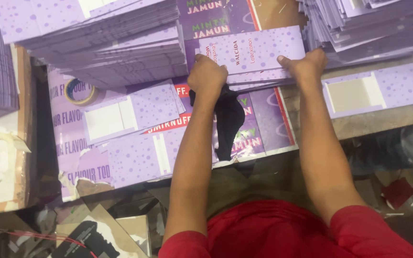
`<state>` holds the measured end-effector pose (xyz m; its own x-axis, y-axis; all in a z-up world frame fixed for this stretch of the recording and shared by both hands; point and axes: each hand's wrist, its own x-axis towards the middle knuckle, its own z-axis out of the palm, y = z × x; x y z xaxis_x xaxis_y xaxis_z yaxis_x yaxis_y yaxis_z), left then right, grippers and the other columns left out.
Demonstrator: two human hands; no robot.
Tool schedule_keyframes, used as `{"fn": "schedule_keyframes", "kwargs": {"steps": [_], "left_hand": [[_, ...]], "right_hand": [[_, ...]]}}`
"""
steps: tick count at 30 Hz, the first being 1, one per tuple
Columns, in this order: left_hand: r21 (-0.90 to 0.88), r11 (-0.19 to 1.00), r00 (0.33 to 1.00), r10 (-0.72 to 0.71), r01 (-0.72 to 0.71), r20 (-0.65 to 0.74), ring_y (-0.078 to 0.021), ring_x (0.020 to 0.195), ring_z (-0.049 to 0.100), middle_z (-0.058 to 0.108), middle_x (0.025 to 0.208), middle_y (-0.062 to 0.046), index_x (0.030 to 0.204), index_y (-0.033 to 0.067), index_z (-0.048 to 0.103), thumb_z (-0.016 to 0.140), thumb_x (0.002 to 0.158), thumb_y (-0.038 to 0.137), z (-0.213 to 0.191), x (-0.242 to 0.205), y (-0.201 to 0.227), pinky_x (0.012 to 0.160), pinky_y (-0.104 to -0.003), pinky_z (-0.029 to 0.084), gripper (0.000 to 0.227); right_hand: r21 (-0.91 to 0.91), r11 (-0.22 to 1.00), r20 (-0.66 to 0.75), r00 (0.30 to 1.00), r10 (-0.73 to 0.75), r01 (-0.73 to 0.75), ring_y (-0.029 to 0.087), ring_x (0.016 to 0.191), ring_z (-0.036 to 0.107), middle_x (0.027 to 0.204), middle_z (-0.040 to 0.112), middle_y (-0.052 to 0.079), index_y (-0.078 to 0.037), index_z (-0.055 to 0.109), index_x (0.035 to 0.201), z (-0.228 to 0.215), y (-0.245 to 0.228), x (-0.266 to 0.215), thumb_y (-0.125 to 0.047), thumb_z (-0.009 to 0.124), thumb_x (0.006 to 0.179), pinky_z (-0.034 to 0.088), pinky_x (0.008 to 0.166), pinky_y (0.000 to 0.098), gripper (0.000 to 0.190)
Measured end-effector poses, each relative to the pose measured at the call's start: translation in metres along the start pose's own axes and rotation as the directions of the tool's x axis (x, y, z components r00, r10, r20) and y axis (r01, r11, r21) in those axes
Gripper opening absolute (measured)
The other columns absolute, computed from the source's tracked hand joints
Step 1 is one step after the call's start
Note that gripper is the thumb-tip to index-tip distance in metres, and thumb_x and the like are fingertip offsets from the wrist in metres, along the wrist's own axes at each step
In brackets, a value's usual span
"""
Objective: The person wipes the surface of purple paper sheets with a black cloth, then stacks them. The person repeats this process for multiple sheets, handling them one at a time.
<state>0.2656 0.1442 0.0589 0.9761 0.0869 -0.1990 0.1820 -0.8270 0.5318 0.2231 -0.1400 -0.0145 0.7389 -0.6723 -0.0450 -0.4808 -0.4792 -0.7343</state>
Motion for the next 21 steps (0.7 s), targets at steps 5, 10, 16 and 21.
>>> {"fn": "schedule_keyframes", "kwargs": {"steps": [5,10,16,21], "left_hand": [[0.007,1.000,1.000,-0.012,0.012,0.018,-0.0368,0.110,0.069,0.068,0.120,-0.022,0.134,-0.0098,0.043,0.084,0.077,0.042,-0.013,0.001,0.005,0.091,-0.045,0.055,0.087],[-0.026,0.999,0.998,-0.038,0.040,0.048,-0.0365,0.111,0.070,0.070,0.118,-0.021,0.129,-0.0077,0.047,0.087,0.072,0.039,-0.012,0.007,0.002,0.094,-0.044,0.055,0.084],[-0.064,0.997,0.998,-0.034,0.037,0.048,-0.0365,0.109,0.071,0.071,0.115,-0.021,0.128,-0.0071,0.048,0.087,0.072,0.037,-0.014,0.006,0.003,0.094,-0.044,0.055,0.081],[-0.068,0.997,0.999,-0.031,0.034,0.036,-0.0366,0.108,0.071,0.071,0.115,-0.021,0.127,-0.0080,0.047,0.086,0.072,0.035,-0.012,0.004,0.000,0.092,-0.044,0.055,0.081]], "right_hand": [[-0.074,0.987,0.029,0.989,0.143,-0.140,0.028,0.096,0.074,0.106,0.073,0.025,0.012,0.069,0.105,-0.019,-0.038,-0.005,-0.034,0.104,0.061,0.059,0.081,0.0386,0.072],[-0.138,0.962,0.098,0.964,0.248,-0.234,0.030,0.101,0.071,0.115,0.068,0.027,0.016,0.057,0.117,-0.023,-0.052,0.007,-0.034,0.105,0.059,0.060,0.080,0.0421,0.090],[-0.112,0.966,0.129,0.960,0.247,-0.233,0.029,0.094,0.076,0.106,0.074,0.023,0.012,0.068,0.111,-0.022,-0.045,0.006,-0.031,0.101,0.063,0.061,0.076,0.0430,0.073],[-0.061,0.996,0.048,0.996,0.075,-0.072,0.025,0.088,0.076,0.101,0.074,0.022,0.011,0.070,0.106,-0.023,-0.040,-0.005,-0.035,0.103,0.061,0.060,0.076,0.0374,0.072]]}}
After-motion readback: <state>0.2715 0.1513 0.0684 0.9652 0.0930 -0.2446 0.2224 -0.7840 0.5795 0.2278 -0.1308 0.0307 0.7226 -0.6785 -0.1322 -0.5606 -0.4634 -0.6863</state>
